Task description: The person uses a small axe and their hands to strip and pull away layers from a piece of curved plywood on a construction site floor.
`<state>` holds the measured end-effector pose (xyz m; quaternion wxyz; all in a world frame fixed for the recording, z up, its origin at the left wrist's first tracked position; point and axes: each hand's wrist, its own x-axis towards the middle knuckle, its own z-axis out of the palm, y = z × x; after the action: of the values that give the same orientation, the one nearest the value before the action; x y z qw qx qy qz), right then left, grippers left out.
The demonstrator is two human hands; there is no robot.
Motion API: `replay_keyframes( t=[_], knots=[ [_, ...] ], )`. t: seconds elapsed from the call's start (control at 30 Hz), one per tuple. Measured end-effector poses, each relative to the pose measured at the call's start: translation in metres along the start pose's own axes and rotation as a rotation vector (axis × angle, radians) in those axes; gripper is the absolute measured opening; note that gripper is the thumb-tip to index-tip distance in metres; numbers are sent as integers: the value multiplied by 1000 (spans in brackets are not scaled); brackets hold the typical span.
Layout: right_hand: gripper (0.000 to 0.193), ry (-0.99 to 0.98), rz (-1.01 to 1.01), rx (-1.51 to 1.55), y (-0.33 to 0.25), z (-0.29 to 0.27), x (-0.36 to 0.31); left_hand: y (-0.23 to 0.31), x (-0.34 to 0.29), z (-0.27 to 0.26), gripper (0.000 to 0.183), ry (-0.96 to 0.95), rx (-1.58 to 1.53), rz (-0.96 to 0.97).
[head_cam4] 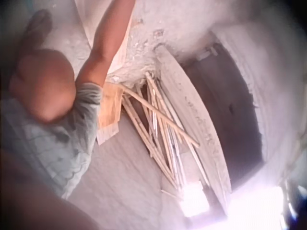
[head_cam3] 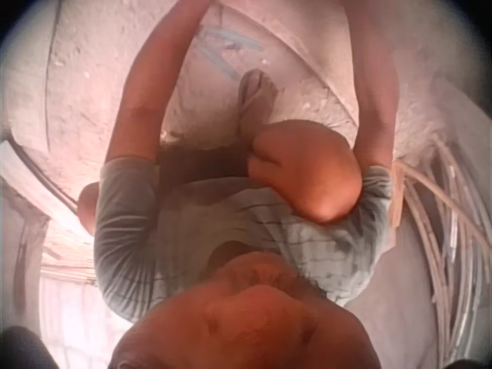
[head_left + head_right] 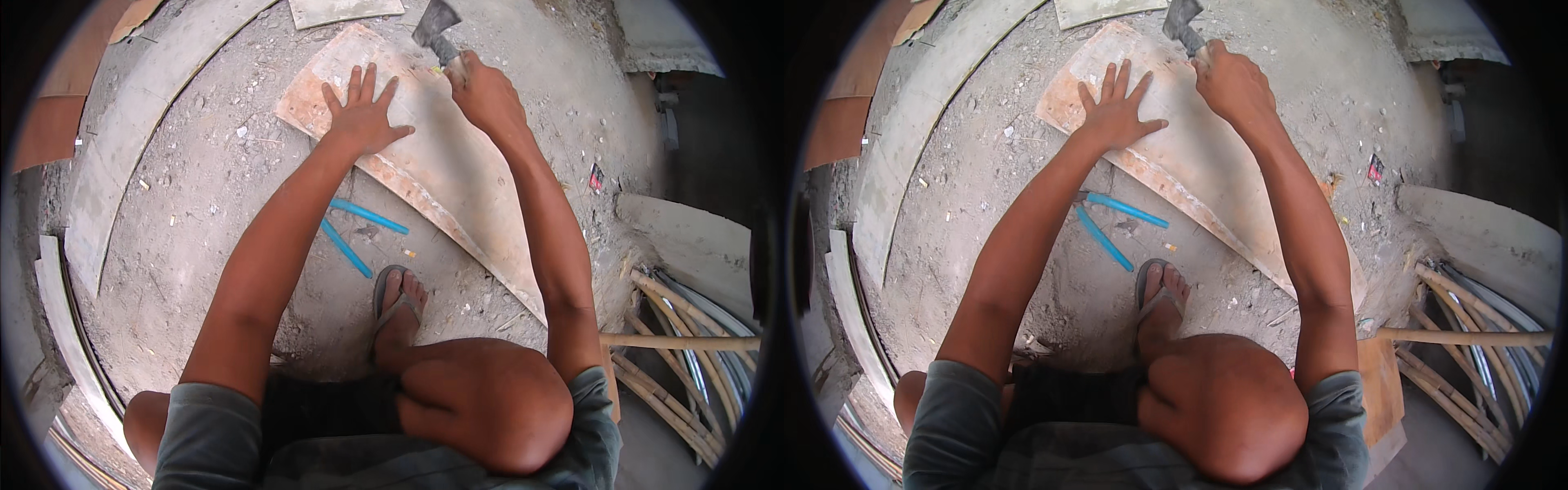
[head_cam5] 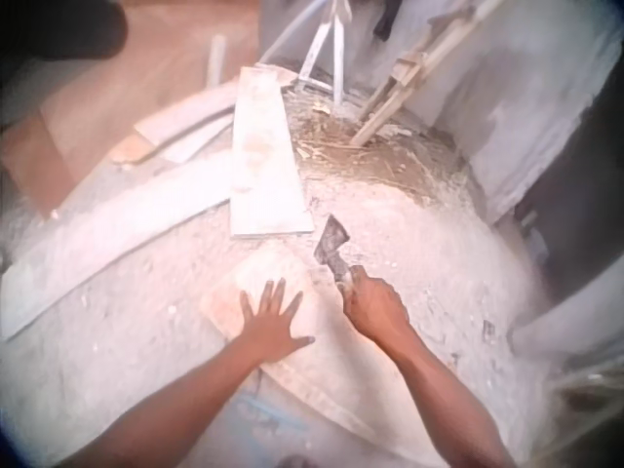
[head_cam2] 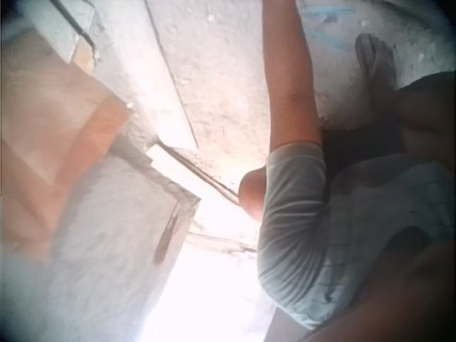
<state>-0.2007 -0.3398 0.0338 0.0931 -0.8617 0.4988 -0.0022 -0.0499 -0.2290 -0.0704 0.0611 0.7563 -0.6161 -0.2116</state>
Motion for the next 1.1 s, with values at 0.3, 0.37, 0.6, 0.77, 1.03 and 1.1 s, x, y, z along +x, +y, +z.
replay_keyframes(
  t=[0.3,0.37,0.6,0.77,1.03,1.1],
  knots=[
    [45,-90,21,12,35,43,-3,5,0,3,104,-22,-20,19],
    [44,36,58,149,18,18,-3,-2,-1,4,104,-18,-10,1],
    [44,-243,198,273,15,29,-17,-7,8,4,101,-25,-15,74],
    [50,-373,285,762,0,21,-139,-65,4,-16,69,76,-508,189],
    [43,-768,-101,503,-42,89,-264,-93,-31,-49,42,497,-703,36],
    [43,-659,-185,333,-52,91,-271,-102,-41,-45,42,524,-633,19]
  ],
)
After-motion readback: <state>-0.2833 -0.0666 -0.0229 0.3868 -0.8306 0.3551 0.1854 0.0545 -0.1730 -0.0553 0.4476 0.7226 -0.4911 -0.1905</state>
